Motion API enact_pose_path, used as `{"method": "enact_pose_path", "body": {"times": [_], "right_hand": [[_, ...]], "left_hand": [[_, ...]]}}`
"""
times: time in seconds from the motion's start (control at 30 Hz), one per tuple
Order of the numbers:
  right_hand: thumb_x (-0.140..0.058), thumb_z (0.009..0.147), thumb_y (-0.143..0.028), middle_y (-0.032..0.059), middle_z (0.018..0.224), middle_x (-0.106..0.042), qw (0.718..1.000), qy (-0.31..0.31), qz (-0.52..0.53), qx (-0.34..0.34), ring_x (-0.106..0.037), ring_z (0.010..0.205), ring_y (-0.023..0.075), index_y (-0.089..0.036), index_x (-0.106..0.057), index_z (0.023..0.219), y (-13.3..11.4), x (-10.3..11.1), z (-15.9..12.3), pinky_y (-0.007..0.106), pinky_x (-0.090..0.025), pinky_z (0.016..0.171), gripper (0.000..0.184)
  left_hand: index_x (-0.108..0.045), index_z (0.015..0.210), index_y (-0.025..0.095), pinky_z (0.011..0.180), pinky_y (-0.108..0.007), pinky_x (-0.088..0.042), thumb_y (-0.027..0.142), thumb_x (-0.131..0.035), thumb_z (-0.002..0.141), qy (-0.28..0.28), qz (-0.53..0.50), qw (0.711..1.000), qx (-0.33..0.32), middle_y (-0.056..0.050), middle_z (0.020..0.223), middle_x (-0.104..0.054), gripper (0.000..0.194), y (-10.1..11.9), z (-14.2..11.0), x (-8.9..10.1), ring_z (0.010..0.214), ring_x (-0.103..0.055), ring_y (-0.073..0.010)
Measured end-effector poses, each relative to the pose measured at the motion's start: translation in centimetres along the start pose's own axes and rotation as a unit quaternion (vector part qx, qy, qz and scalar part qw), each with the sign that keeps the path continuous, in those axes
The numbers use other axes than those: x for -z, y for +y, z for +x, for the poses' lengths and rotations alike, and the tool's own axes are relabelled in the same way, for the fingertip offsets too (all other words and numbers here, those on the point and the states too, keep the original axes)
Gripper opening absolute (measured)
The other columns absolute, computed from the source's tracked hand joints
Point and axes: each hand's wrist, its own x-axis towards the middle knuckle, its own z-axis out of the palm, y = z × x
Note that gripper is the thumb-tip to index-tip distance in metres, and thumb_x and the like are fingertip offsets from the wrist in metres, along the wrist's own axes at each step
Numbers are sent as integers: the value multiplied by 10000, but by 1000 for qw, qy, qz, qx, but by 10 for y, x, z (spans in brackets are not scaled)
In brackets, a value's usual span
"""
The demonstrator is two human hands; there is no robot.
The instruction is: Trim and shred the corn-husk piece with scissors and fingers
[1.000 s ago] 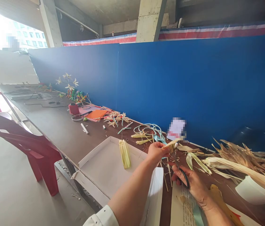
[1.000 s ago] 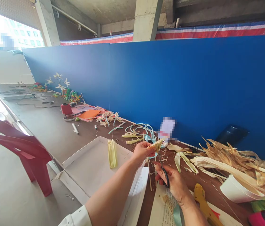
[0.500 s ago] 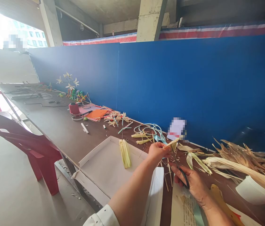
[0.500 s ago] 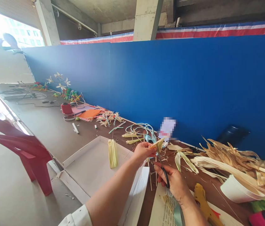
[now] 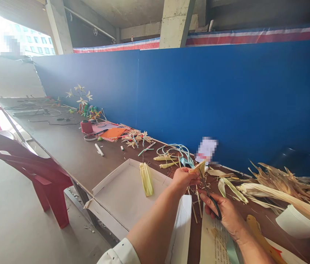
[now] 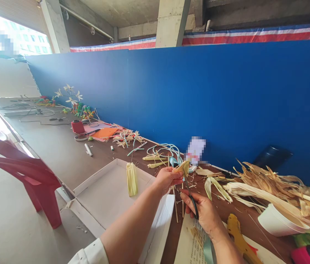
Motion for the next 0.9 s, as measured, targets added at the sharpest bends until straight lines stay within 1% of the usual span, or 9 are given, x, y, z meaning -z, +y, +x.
{"method": "enact_pose_path", "body": {"times": [0.13,0.27,0.37,0.53,0.77,0.9], "right_hand": [[-649,713,-487,-30,523,-527,1000,0,-3,-1,-454,498,167,-267,-711,955,2,0,1,309,-343,522,333],[-645,712,-472,-39,516,-524,1000,2,-13,-2,-448,494,160,-269,-707,955,0,1,1,304,-344,523,322],[-631,708,-474,-41,504,-513,1000,7,-11,-3,-443,486,159,-268,-709,947,-1,0,0,304,-350,516,325],[-630,700,-430,-43,498,-515,1000,8,-9,-1,-455,480,159,-283,-714,941,2,1,1,299,-364,505,295],[-647,689,-432,-36,498,-526,1000,14,-19,4,-457,479,164,-276,-720,944,7,3,5,303,-370,505,308],[-658,685,-428,-37,501,-527,1000,18,-13,-1,-456,475,159,-280,-720,941,8,3,6,300,-364,502,302]], "left_hand": [[-570,619,143,796,-354,-522,86,-676,679,-2,-22,1000,0,-47,659,-589,135,-1,1,1,623,-583,-139],[-581,623,152,830,-375,-516,84,-681,671,-3,-31,1000,-1,-50,671,-587,130,-2,1,1,616,-566,-137],[-591,640,150,831,-366,-513,91,-682,677,-11,-31,999,-2,-51,672,-579,115,-3,0,1,625,-563,-137],[-586,681,106,753,-310,-523,66,-660,698,-14,-46,999,-1,-47,675,-578,86,-2,0,1,597,-560,-106],[-569,663,91,634,-234,-527,48,-678,694,-6,-64,998,12,-43,628,-588,122,-1,-1,0,579,-580,-100],[-568,658,87,612,-221,-528,32,-633,721,-7,-71,997,17,-50,626,-596,105,1,-3,-1,576,-593,-101]]}}
